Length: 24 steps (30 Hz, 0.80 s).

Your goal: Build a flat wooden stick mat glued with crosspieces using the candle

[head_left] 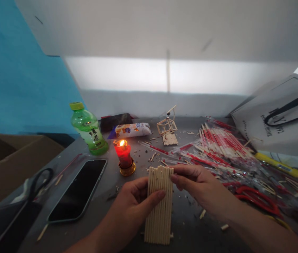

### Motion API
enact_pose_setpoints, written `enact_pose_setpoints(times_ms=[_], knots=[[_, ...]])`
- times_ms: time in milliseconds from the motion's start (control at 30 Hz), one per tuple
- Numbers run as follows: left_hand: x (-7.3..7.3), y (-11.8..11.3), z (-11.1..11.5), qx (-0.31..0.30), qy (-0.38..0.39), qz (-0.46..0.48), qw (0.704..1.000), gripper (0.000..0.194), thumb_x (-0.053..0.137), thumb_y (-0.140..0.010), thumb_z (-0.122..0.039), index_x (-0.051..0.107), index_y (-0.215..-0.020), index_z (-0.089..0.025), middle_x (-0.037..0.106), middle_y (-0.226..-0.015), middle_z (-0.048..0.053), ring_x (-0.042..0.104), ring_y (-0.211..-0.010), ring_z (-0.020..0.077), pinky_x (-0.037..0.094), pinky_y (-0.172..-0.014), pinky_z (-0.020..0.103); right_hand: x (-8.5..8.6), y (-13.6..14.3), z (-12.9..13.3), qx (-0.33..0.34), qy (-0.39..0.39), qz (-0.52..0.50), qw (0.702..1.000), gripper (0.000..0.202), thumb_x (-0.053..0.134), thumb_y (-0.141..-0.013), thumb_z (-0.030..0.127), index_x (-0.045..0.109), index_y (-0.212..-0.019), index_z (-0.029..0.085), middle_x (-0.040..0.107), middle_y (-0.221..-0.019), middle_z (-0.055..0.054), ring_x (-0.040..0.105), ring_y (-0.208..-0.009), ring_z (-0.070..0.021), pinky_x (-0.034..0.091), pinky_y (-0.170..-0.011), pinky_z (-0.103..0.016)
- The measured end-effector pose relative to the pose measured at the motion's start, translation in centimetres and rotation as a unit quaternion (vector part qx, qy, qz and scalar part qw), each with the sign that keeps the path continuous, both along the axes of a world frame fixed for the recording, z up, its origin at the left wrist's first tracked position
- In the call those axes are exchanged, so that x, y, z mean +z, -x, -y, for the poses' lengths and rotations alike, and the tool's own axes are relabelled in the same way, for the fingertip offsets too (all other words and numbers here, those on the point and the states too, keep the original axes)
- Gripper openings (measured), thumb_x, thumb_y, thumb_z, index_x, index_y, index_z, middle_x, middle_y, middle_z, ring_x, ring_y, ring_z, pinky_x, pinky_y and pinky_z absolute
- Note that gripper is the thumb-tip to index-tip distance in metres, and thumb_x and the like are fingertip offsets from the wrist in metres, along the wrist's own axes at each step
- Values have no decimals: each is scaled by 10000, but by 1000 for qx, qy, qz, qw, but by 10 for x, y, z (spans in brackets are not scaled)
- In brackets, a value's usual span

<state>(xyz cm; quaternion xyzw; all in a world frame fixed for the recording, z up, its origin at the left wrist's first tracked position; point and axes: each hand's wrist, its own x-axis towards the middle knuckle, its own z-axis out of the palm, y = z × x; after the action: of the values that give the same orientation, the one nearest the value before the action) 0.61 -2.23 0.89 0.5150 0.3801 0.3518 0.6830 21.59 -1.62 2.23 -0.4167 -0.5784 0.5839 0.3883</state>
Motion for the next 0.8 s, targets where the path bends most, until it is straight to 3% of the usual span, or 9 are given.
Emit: enact_pose_setpoints(times_ms=[167,400,667,800], knots=[[3,-1,1,2,16,10,1000,268,772,-877,-353,772,-1127,-256,778,-888,12,691,-829,197,501,-722,263,1,1,0,20,2,-46,999,239,711,-923,343,770,-1154,350,766,-1086,-8,661,-1047,-197,459,-970,-359],[1,-1,0,-9,17,38,999,258,775,-880,-332,775,-1121,-240,773,-854,5,678,-775,165,501,-715,249,-10,2,-1,9,35,-92,995,242,732,-915,317,772,-1154,324,771,-1045,-11,659,-1020,-183,453,-909,-316],[-1,-2,-1,3,22,34,999,305,788,-863,-340,763,-1140,-214,799,-949,41,712,-839,199,533,-760,285,-8,0,-1,-4,32,-45,998,190,731,-921,341,791,-1101,327,756,-912,22,610,-802,-121,435,-744,-247],[-3,-1,0,-8,24,38,999,307,766,-886,-337,749,-1168,-215,804,-977,48,727,-884,211,541,-793,296,-15,-3,-2,-7,31,-61,998,195,731,-920,350,790,-1104,322,749,-947,10,577,-780,-114,420,-708,-238]])
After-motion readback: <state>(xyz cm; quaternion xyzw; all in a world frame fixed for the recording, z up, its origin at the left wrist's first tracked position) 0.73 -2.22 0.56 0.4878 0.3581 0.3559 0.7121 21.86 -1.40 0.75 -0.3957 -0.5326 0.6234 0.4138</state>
